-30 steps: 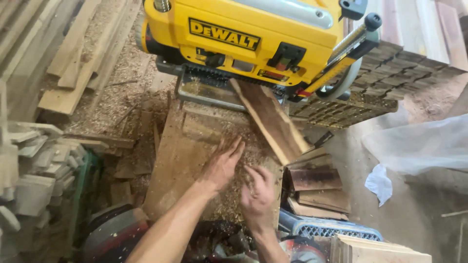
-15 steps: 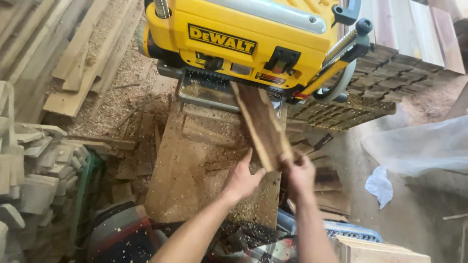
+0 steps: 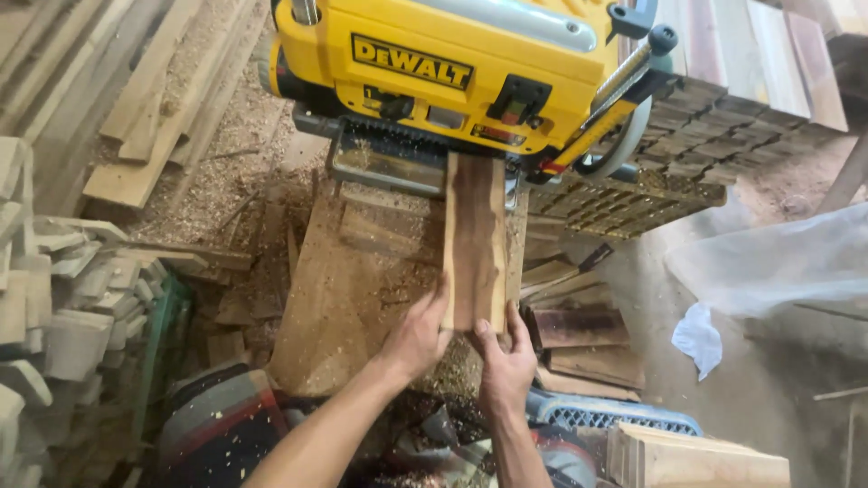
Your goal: Feeding wooden boards through a thickness planer to smooth the surfaces and ensure consistent thickness.
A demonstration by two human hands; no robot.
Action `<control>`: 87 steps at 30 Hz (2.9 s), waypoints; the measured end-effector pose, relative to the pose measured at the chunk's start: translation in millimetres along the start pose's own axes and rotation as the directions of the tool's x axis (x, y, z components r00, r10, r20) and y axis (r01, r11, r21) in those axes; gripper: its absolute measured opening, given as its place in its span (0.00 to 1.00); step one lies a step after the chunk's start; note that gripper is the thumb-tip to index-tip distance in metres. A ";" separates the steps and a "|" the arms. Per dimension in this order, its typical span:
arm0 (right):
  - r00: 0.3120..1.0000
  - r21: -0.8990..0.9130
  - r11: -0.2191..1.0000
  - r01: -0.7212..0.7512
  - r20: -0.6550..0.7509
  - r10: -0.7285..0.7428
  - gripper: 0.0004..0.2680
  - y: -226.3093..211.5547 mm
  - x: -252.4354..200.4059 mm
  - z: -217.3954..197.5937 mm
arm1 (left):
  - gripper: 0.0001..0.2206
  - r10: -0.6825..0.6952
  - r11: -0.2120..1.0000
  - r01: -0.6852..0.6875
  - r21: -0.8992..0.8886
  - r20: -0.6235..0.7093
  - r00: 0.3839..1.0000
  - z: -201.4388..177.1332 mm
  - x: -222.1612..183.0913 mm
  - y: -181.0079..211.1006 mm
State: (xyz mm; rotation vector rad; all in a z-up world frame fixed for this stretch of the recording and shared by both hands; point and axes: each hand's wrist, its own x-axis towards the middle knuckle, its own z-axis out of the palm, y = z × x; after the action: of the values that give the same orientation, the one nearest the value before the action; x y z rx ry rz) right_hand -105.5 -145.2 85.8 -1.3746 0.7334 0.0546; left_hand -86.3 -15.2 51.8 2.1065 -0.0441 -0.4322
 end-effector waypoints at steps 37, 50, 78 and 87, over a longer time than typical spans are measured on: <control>0.813 -0.793 0.354 0.497 0.282 -0.509 0.20 -11.7 219.6 39.6 | 0.26 0.326 0.744 -0.096 0.661 -0.233 0.916 -20.6 142.3 -40.5; 0.744 -0.705 0.298 0.643 0.483 -0.462 0.25 -42.7 199.3 53.2 | 0.40 0.078 0.706 -0.015 0.708 -0.057 0.995 -42.1 137.1 11.1; 0.854 -0.856 0.046 0.515 0.508 -0.115 0.33 -44.5 196.0 60.4 | 0.44 0.010 0.706 0.039 0.708 -0.066 0.998 -55.8 179.4 27.6; 0.855 -0.857 0.015 0.515 0.512 -0.089 0.36 -43.5 196.1 59.6 | 0.41 -0.037 0.693 0.023 0.720 0.004 0.999 -68.6 168.3 27.0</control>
State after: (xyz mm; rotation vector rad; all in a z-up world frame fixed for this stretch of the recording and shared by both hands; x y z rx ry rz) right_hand 93.0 -175.3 26.0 -2.8138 -0.1014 0.5262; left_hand 97.1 -7.7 59.1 2.8943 -0.2247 -0.5067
